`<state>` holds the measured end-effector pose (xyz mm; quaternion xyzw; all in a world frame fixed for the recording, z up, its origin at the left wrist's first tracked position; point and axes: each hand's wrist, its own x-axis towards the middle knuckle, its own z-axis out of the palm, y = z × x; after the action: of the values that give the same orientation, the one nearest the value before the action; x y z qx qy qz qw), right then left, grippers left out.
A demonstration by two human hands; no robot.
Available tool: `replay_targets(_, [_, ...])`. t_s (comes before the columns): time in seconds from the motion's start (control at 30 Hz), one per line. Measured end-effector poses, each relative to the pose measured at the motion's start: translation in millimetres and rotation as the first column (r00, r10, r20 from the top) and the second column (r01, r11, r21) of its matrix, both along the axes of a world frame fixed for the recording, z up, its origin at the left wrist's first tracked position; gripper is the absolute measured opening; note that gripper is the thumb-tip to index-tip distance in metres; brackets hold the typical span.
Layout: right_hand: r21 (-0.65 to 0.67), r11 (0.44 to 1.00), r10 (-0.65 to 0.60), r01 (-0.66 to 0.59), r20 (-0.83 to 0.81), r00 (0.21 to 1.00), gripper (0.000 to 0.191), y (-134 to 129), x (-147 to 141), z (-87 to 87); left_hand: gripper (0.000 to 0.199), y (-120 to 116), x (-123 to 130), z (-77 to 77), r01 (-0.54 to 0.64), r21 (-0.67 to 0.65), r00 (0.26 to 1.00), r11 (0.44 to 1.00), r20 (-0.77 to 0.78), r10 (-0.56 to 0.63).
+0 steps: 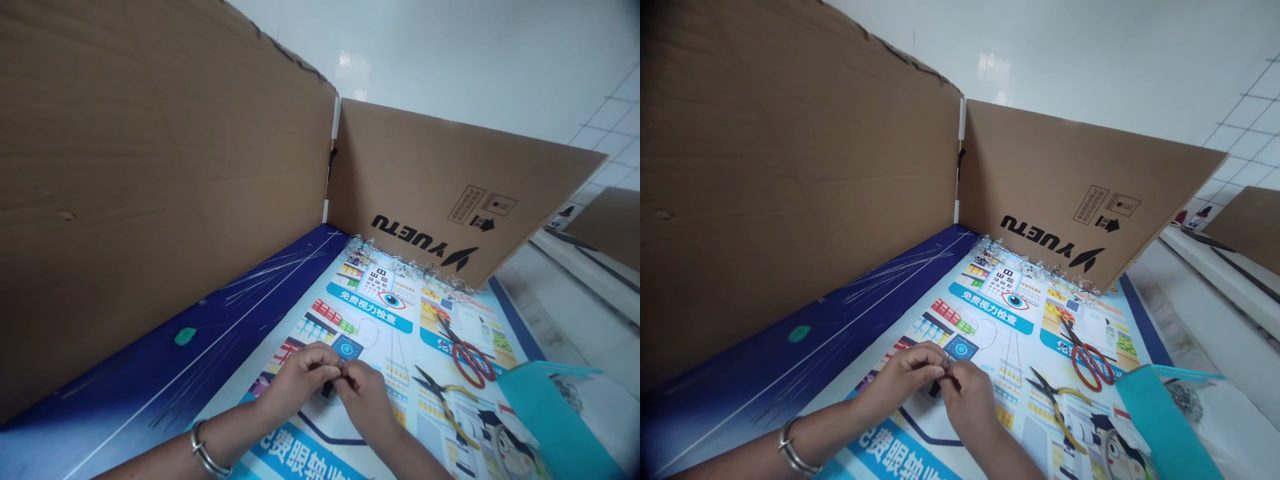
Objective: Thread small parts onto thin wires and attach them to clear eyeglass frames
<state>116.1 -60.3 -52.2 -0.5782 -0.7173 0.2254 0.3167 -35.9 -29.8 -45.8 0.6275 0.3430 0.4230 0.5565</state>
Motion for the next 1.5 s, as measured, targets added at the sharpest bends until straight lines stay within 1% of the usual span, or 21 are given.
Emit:
replay_targets(0.37, [-0.037, 0.999, 0.009, -0.01, -0.032, 0.999, 0.019, 0.2, 0.6, 1.0, 0.01, 0.2, 0.3, -4.1, 0.006, -0.016, 1.0, 1.0, 0.018, -0.006])
replay_targets(0.6, [-0.078, 0.997, -0.007, 0.0, -0.089, 0.996, 0.019, 1.2, 0.5, 3.0, 0.01, 0.5, -0.5, -7.2, 0.02, -0.079, 0.998, 0.997, 0.062, -0.015])
replay_targets(0.73, [-0.108, 0.994, -0.006, -0.007, -0.117, 0.993, 0.014, 2.4, 2.1, 5.3, 0.008, 1.2, -0.3, -12.7, 0.022, -0.124, 0.997, 0.992, 0.078, -0.012])
replay_targets(0.83, [-0.13, 0.991, -0.029, 0.011, -0.134, 0.991, 0.011, 3.8, 4.4, 6.2, 0.009, 0.9, 0.3, -15.8, 0.011, -0.166, 0.997, 0.986, 0.072, 0.001])
replay_targets(0.93, [-0.11, 0.993, -0.049, 0.034, -0.136, 0.99, 0.01, 3.7, 6.5, 5.6, 0.009, -0.1, 0.6, -15.5, 0.0, -0.156, 0.999, 0.988, 0.049, 0.008])
replay_targets(1.1, [-0.107, 0.994, -0.008, 0.0, -0.072, 0.997, 0.012, 1.5, 5.8, 5.9, 0.008, -1.3, 1.1, -11.8, -0.026, -0.098, 0.999, 0.995, 0.032, 0.03])
replay_targets(1.2, [-0.102, 0.995, 0.002, -0.01, -0.075, 0.997, 0.013, 1.9, 4.8, 8.8, 0.007, -2.3, 0.2, -7.7, -0.055, -0.06, 0.998, 0.997, 0.035, 0.057])
replay_targets(1.27, [-0.097, 0.995, -0.016, 0.006, -0.101, 0.995, 0.014, 4.0, 5.7, 11.0, 0.008, -4.4, -2.0, -2.4, -0.09, 0.013, 0.996, 0.996, 0.002, 0.09])
replay_targets(1.33, [-0.118, 0.993, -0.037, 0.024, -0.109, 0.993, 0.016, 7.5, 8.0, 12.8, 0.01, -8.9, -4.9, 4.1, -0.098, 0.149, 0.993, 0.984, -0.047, 0.106])
replay_targets(1.37, [-0.131, 0.991, -0.042, 0.028, -0.1, 0.994, 0.017, 9.5, 9.4, 13.4, 0.012, -12.3, -6.2, 6.6, -0.065, 0.225, 0.994, 0.972, -0.07, 0.083])
replay_targets(1.43, [-0.134, 0.991, -0.024, 0.017, -0.051, 0.998, 0.019, 14.2, 11.6, 14.0, 0.016, -20.8, -7.8, 7.1, 0.075, 0.374, 0.992, 0.924, -0.118, -0.033])
replay_targets(1.47, [-0.109, 0.994, 0.007, -0.008, -0.009, 1.0, 0.018, 17.1, 11.6, 14.2, 0.018, -25.3, -7.6, 4.1, 0.168, 0.44, 0.982, 0.882, -0.152, -0.111])
replay_targets(1.5, [-0.062, 0.997, 0.053, -0.05, 0.048, 0.997, 0.018, 20.5, 10.2, 14.4, 0.019, -29.5, -6.7, -1.4, 0.255, 0.5, 0.965, 0.828, -0.186, -0.185])
